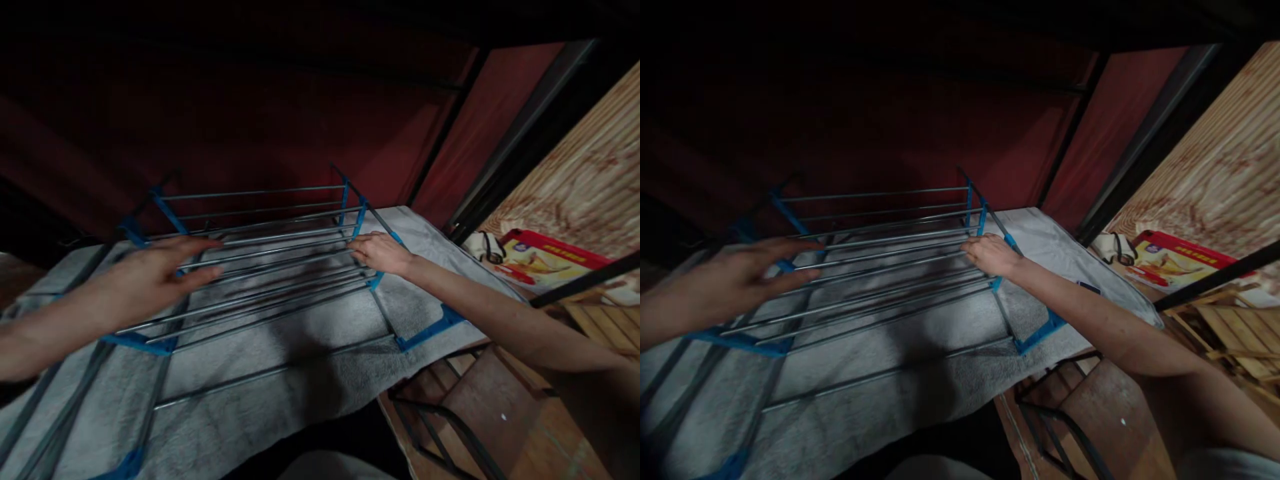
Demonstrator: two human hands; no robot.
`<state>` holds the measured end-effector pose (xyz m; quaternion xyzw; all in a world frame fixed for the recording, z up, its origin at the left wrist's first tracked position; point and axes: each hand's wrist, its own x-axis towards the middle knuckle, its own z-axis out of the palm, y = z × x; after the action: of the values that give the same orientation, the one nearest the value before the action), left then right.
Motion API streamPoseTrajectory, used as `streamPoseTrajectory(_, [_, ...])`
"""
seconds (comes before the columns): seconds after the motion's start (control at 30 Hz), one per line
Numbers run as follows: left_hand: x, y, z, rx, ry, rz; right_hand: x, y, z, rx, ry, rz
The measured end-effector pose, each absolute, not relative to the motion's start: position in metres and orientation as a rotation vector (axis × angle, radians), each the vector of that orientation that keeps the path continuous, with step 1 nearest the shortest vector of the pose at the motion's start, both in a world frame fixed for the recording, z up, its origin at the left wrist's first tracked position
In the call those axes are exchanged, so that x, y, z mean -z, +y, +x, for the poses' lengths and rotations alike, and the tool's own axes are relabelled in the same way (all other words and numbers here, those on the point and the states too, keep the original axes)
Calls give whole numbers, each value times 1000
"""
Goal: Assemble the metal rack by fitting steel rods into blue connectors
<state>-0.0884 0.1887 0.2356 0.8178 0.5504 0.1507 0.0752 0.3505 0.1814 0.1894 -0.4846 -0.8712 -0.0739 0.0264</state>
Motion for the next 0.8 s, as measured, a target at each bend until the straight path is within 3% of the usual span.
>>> streamPoseTrajectory(0.1, [-211, 187, 2, -288, 1167, 2673, -193, 181, 355, 202, -2694, -1498])
streamPoseTrajectory(0.27, [-178, 200, 88, -244, 1085, 2544, -203, 172, 389, -45, -2527, -1405])
streamPoseTrajectory(0.4, [-176, 205, 97, -302, 1044, 2555, -198, 168, 421, -336, -1843, -1487])
streamPoseTrajectory(0.6, [-181, 200, 105, -327, 1027, 2584, -162, 178, 412, -1149, -1026, -1365])
streamPoseTrajectory(0.8, [-180, 200, 112, -272, 1094, 2704, -156, 185, 406, -1290, -791, -1169])
